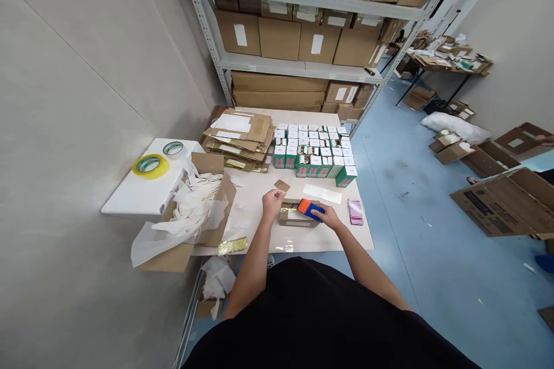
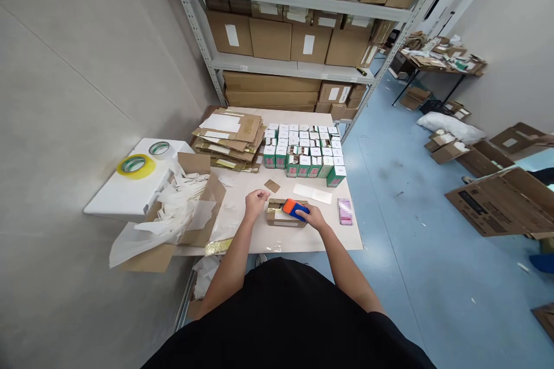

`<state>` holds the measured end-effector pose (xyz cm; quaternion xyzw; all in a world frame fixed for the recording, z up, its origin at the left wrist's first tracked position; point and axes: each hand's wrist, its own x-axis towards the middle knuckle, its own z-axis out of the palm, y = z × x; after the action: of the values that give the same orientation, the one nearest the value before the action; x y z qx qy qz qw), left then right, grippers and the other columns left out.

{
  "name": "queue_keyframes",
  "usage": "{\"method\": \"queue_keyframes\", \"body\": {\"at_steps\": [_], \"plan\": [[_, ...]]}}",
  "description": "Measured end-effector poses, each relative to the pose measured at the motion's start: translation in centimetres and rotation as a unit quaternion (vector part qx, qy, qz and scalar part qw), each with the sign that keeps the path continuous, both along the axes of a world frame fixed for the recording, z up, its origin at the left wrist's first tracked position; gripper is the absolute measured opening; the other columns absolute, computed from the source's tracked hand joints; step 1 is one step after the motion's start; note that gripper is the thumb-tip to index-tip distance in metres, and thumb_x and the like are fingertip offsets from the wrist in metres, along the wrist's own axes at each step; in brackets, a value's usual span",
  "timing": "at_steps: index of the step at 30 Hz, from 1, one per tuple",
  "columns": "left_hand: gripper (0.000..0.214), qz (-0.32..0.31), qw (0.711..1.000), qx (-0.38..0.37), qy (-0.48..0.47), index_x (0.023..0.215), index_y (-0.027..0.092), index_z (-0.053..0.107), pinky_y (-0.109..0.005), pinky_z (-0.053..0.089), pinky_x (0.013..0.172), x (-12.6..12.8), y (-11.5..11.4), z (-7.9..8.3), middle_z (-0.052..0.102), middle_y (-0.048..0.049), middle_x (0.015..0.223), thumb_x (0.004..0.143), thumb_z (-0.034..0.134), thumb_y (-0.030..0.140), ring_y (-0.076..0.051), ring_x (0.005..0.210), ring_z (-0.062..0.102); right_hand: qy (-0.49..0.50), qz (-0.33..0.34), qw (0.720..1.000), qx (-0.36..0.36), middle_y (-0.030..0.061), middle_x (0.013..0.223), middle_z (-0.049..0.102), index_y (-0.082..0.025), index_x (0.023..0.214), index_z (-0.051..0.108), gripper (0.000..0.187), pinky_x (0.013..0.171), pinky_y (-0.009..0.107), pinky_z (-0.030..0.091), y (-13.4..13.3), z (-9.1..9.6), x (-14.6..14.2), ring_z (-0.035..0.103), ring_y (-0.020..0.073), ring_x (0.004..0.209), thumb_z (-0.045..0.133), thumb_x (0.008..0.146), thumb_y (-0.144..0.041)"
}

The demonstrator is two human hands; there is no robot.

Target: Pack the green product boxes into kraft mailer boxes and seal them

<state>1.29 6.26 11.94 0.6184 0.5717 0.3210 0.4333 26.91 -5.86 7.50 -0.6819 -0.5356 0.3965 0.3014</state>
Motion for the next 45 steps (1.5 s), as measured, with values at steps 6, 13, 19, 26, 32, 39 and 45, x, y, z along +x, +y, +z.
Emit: {"method": "queue_keyframes", "body": {"at_steps": [6, 13, 19, 26, 32, 39, 45], "plan": [[0.018, 0.038, 0.998, -0.043, 0.001, 0.086, 0.02, 0.075, -0.028, 0.054, 0.082, -1.0, -0.2, -1.1, 0.079, -0.0034, 0.088, 0.087, 0.062, 0.032, -0.017, 0.081, 0.071, -0.078, 0.036, 0.996, -0.013, 0.0055, 0.091, 0.077, -0.022, 0.097, 0.078, 0.053, 0.07, 0.03, 0.047, 2.6, 2.1, 0.6, 0.067, 0.0239, 0.082, 0.067, 0.082, -0.071], [0.021, 0.046, 0.997, -0.052, -0.023, 0.091, 0.02, 0.076, -0.027, 0.055, 0.083, -1.4, 0.1, -2.0, 0.079, -0.0042, 0.088, 0.089, 0.061, 0.035, -0.018, 0.082, 0.072, -0.116, 0.036, 0.993, 0.002, 0.0036, 0.082, 0.074, -0.021, 0.089, 0.076, 0.053, 0.064, 0.028, 0.041, 4.0, 2.7, 1.2, 0.063, 0.0202, 0.074, 0.066, 0.081, -0.072], [0.02, 0.041, 0.996, -0.074, 0.018, 0.085, 0.022, 0.077, -0.027, 0.055, 0.081, -1.7, -0.7, -4.6, 0.08, -0.004, 0.091, 0.087, 0.06, 0.032, -0.018, 0.084, 0.073, -0.123, 0.078, 0.988, -0.049, 0.0025, 0.076, 0.071, -0.021, 0.085, 0.076, 0.056, 0.063, 0.027, 0.04, 4.0, 0.2, -0.2, 0.06, 0.0194, 0.07, 0.06, 0.083, -0.075], [0.022, 0.088, 0.985, -0.146, 0.028, 0.085, 0.02, 0.077, -0.026, 0.054, 0.08, -3.4, -0.7, -8.5, 0.079, -0.0058, 0.087, 0.087, 0.058, 0.032, -0.018, 0.081, 0.074, -0.192, 0.068, 0.977, -0.067, 0.0079, 0.09, 0.078, -0.024, 0.098, 0.08, 0.052, 0.069, 0.029, 0.042, 4.1, -0.7, -2.3, 0.068, 0.0252, 0.083, 0.069, 0.081, -0.072], [0.023, 0.085, 0.979, -0.183, 0.038, 0.084, 0.02, 0.076, -0.027, 0.055, 0.077, -3.6, -0.3, -11.0, 0.078, -0.0059, 0.079, 0.084, 0.058, 0.033, -0.018, 0.079, 0.073, -0.227, 0.078, 0.967, -0.08, 0.0114, 0.093, 0.078, -0.022, 0.098, 0.08, 0.051, 0.068, 0.03, 0.042, 4.8, -0.7, -3.3, 0.069, 0.028, 0.086, 0.071, 0.083, -0.07], [0.024, 0.074, 0.972, -0.222, 0.034, 0.083, 0.02, 0.076, -0.028, 0.054, 0.073, -3.0, -0.5, -13.4, 0.074, -0.004, 0.07, 0.083, 0.062, 0.039, -0.019, 0.074, 0.072, -0.226, 0.07, 0.968, -0.083, 0.0107, 0.096, 0.079, -0.024, 0.101, 0.08, 0.05, 0.069, 0.03, 0.043, 4.6, -1.2, -3.4, 0.07, 0.0275, 0.087, 0.072, 0.083, -0.07], [0.032, 0.053, 0.968, -0.243, -0.007, 0.088, 0.015, 0.075, -0.031, 0.055, 0.07, -1.1, -1.3, -14.2, 0.074, -0.0081, 0.073, 0.082, 0.073, 0.046, -0.021, 0.074, 0.074, -0.232, 0.066, 0.966, -0.091, 0.0104, 0.095, 0.079, -0.025, 0.1, 0.08, 0.052, 0.07, 0.03, 0.043, 4.6, -1.2, -3.6, 0.07, 0.027, 0.087, 0.072, 0.082, -0.073]]}}
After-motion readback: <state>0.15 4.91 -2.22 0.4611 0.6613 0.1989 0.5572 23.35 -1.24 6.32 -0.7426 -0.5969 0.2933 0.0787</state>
